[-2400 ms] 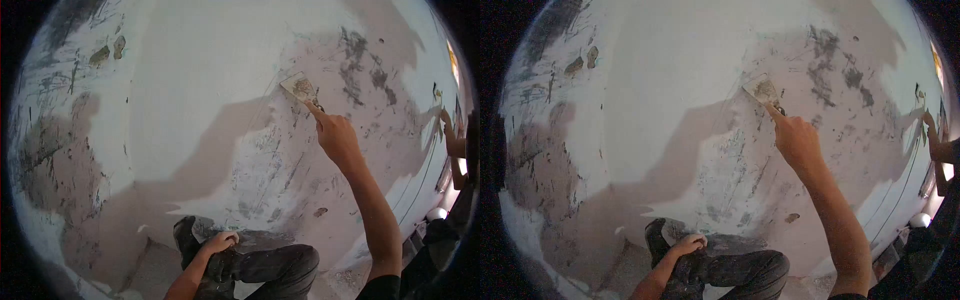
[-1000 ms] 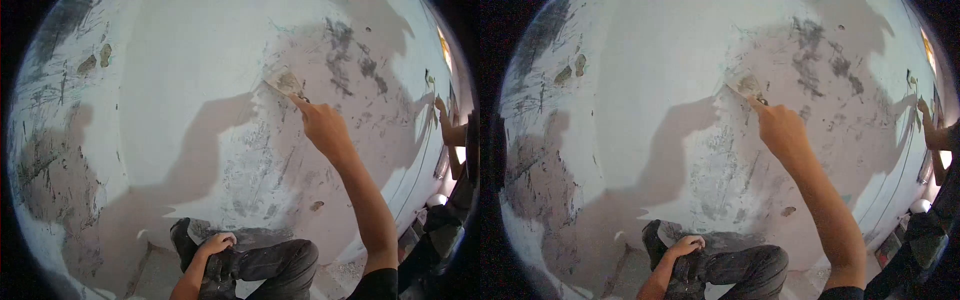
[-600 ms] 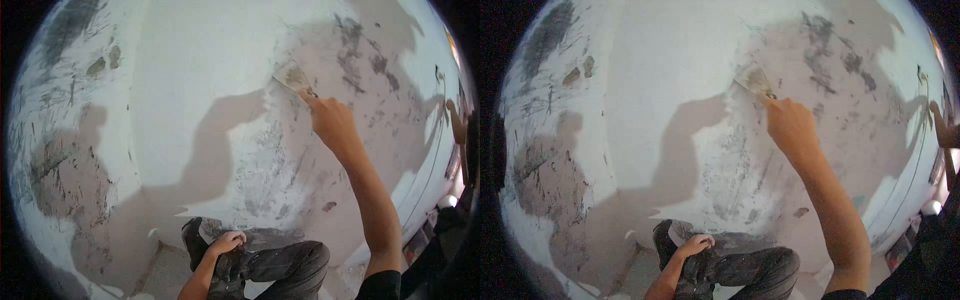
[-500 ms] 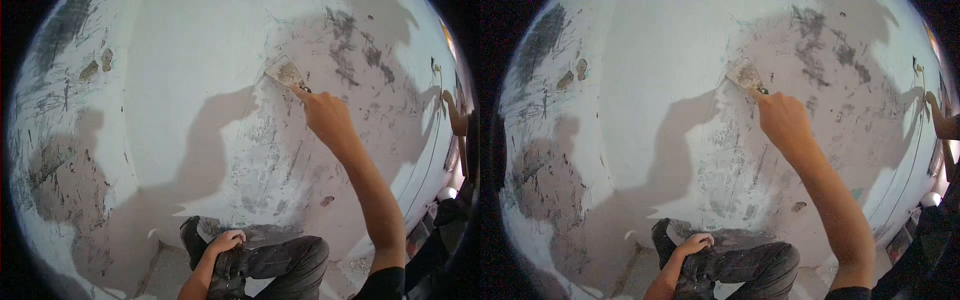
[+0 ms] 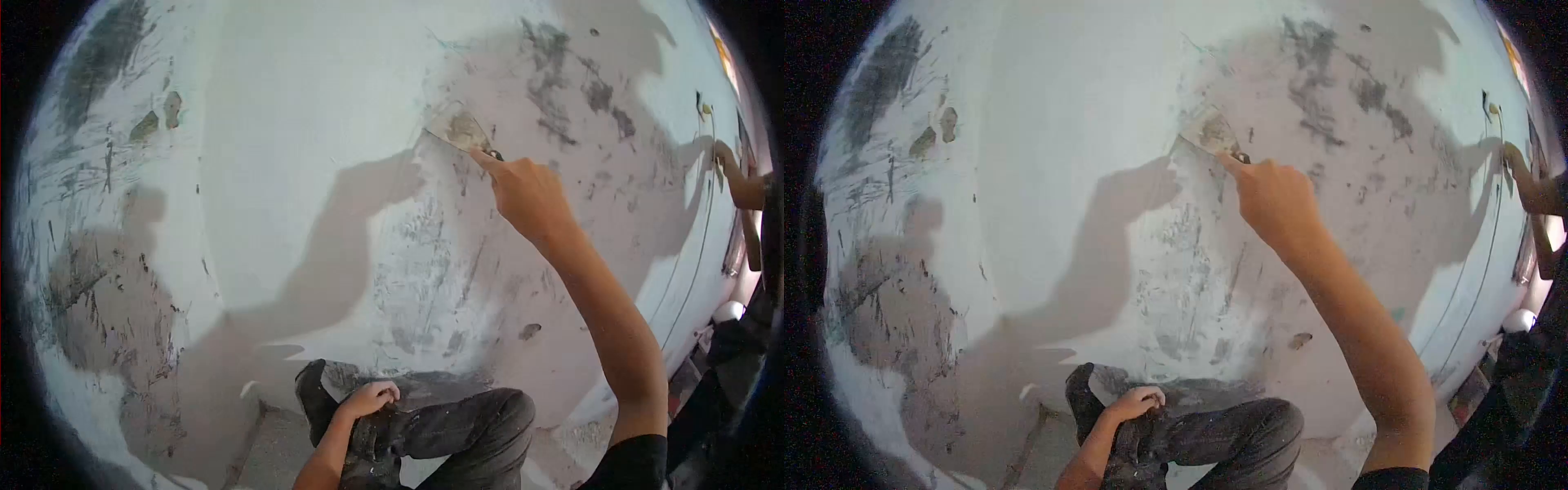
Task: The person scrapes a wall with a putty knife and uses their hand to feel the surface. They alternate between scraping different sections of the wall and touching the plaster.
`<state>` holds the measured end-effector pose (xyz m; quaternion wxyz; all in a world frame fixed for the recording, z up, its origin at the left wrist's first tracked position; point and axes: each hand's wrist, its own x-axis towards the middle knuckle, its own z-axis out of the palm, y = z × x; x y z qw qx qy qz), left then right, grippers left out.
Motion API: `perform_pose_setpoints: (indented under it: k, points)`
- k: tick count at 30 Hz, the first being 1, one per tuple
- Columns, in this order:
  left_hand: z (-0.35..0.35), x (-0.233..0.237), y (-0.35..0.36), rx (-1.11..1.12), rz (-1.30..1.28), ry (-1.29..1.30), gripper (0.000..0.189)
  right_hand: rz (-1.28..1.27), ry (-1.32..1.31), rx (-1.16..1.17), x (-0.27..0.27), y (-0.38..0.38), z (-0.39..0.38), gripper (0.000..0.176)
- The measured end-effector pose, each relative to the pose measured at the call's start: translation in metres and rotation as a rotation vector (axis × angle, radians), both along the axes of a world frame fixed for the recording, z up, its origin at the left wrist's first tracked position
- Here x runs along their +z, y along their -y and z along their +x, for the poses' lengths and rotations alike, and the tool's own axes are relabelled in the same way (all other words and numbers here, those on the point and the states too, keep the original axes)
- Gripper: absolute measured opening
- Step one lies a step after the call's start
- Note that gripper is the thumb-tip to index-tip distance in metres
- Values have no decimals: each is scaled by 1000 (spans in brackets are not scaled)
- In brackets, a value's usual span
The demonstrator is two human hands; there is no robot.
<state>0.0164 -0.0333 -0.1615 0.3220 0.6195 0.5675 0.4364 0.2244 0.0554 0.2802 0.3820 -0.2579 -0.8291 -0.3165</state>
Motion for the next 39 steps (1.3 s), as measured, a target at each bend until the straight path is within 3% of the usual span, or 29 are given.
perform_pose_setpoints:
  k: [2, 4, 9, 20, 24, 26, 27, 32, 35, 36, 38, 39]
  points:
    - [6, 0, -4, -5, 5, 25, 14, -39, 9, 18, 7, 0, -5, 47]
    - [0, -2, -7, -28, 15, 35, 12, 121, -29, 94, 6, -6, -10, 48]
    - [-5, -16, -10, -26, 24, 11, 14, 106, 24, 29, 19, 14, -15, 50]
    - [-6, -16, -14, -43, -102, -6, 16, 125, 14, -31, -12, -4, -6, 52]
    - [-15, -15, -12, -12, 145, 60, 14, 56, 37, -38, -6, -3, 12, 49]
    - [-18, 16, -4, 193, 177, 13, 15, -9, 52, 47, -8, -6, 24, 44]
    - [-10, 50, -3, 354, 432, -162, 16, -16, 52, 46, -9, -4, 28, 44]
    - [-6, 252, -10, 462, 861, -389, 24, -104, 23, 134, -19, -10, 27, 43]
    - [23, 340, -22, 609, 1155, -706, 29, 3, -61, 274, -28, -26, 11, 53]
    - [26, 355, -32, 571, 1090, -622, 31, -5, -64, 277, -29, -24, 7, 53]
    - [26, 377, -53, 530, 1011, -541, 34, -281, -171, 540, -35, -14, -1, 66]
    - [24, 385, -63, 396, 784, -108, 33, -294, -172, 541, -40, -5, -3, 66]
